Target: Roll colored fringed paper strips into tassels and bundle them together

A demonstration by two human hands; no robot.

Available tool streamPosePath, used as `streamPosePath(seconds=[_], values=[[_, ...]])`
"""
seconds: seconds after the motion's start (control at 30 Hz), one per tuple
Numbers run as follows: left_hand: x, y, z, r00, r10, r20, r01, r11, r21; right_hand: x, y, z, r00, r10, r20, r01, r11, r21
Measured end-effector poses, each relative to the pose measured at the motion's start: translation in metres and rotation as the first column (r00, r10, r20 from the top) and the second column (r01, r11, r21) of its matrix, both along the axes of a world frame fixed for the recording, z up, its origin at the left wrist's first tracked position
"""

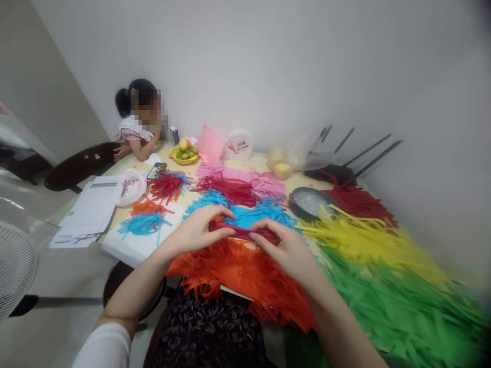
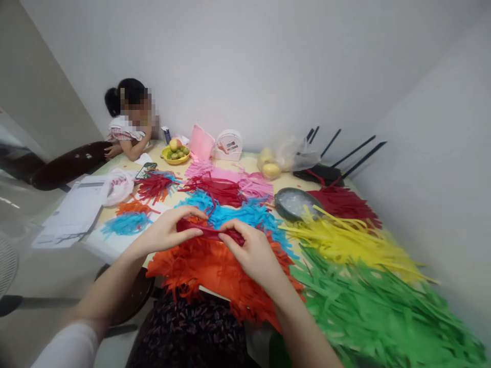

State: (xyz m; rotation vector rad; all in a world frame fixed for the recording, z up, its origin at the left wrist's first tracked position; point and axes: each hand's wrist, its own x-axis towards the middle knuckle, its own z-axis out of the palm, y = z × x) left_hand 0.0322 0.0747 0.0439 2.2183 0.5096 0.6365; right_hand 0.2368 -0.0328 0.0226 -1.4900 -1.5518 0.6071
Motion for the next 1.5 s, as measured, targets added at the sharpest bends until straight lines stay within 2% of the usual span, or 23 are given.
streamPosePath(seconds=[0.07, 0.13, 0.23, 0.3, 0.43, 0.57, 0.7, 0.8, 0.93, 1.0, 1.1, 1.17, 1.23, 1.3, 1.37, 1.4, 1.5], values=[[0.004, 0.001, 0.001, 0.993, -0.033, -0.117, 0.023, 0.996, -0.089, -0.002, 0.000, 0.000, 1.000, 0.004, 0.010, -0.004, 1.000, 0.012], [0.007, 0.003, -0.002, 0.987, -0.039, -0.154, 0.015, 0.988, -0.151, -0.002, -0.001, -0.001, 1.000, -0.004, -0.002, 0.004, 1.000, 0.001], [0.006, 0.003, -0.010, 0.996, 0.013, -0.087, -0.028, 0.986, -0.165, 0.002, -0.001, -0.004, 1.000, 0.022, -0.021, -0.024, 0.998, -0.064], [0.004, 0.002, -0.014, 0.999, 0.007, -0.031, -0.014, 0.969, -0.246, 0.003, 0.000, -0.008, 0.999, 0.018, -0.034, -0.021, 0.997, -0.073], [0.001, -0.001, -0.020, 0.998, -0.021, 0.063, 0.053, 0.829, -0.556, 0.001, 0.002, -0.013, 0.968, -0.040, -0.246, 0.034, 0.999, -0.029], [0.001, -0.003, -0.020, 0.986, 0.067, 0.153, 0.040, 0.794, -0.606, -0.003, 0.000, -0.017, 0.923, -0.051, -0.381, 0.045, 0.999, -0.026], [0.000, -0.003, -0.022, 0.965, 0.076, 0.250, 0.107, 0.756, -0.645, -0.003, -0.004, -0.022, 0.892, -0.027, -0.451, 0.034, 0.999, 0.007], [-0.001, -0.002, -0.025, 0.948, 0.089, 0.306, 0.131, 0.767, -0.628, -0.002, -0.004, -0.030, 0.849, 0.006, -0.528, 0.000, 1.000, 0.012], [-0.002, -0.004, -0.026, 0.951, 0.044, 0.307, 0.139, 0.825, -0.548, -0.004, -0.004, -0.034, 0.821, 0.012, -0.571, -0.012, 1.000, 0.005], [-0.003, -0.005, -0.025, 0.963, 0.061, 0.263, 0.087, 0.852, -0.516, -0.007, -0.006, -0.030, 0.871, 0.006, -0.491, -0.005, 1.000, 0.004], [-0.003, -0.006, -0.024, 0.976, 0.099, 0.193, -0.015, 0.920, -0.393, -0.012, -0.009, -0.020, 0.953, -0.078, -0.292, 0.095, 0.994, 0.044], [-0.003, -0.006, -0.023, 0.988, 0.060, 0.140, -0.022, 0.966, -0.258, -0.013, -0.010, -0.015, 0.978, -0.132, -0.164, 0.144, 0.987, 0.067], [-0.003, -0.006, -0.022, 0.998, 0.017, 0.061, -0.009, 0.992, -0.127, -0.013, -0.008, -0.015, 0.988, -0.131, -0.079, 0.136, 0.989, 0.058], [-0.002, -0.006, -0.022, 1.000, 0.011, -0.021, -0.012, 0.999, -0.050, -0.010, -0.006, -0.019, 0.991, -0.103, -0.086, 0.106, 0.994, 0.030], [-0.001, -0.006, -0.022, 0.997, 0.050, -0.056, -0.053, 0.997, -0.055, -0.008, -0.004, -0.024, 0.980, -0.087, -0.178, 0.088, 0.996, 0.000], [0.000, -0.007, -0.022, 0.997, 0.066, -0.048, -0.071, 0.992, -0.100, -0.007, -0.003, -0.026, 0.968, -0.083, -0.238, 0.082, 0.997, -0.014], [0.002, -0.007, -0.025, 0.996, 0.066, 0.065, -0.037, 0.929, -0.368, -0.008, -0.004, -0.032, 0.909, -0.086, -0.407, 0.065, 0.996, -0.066]])
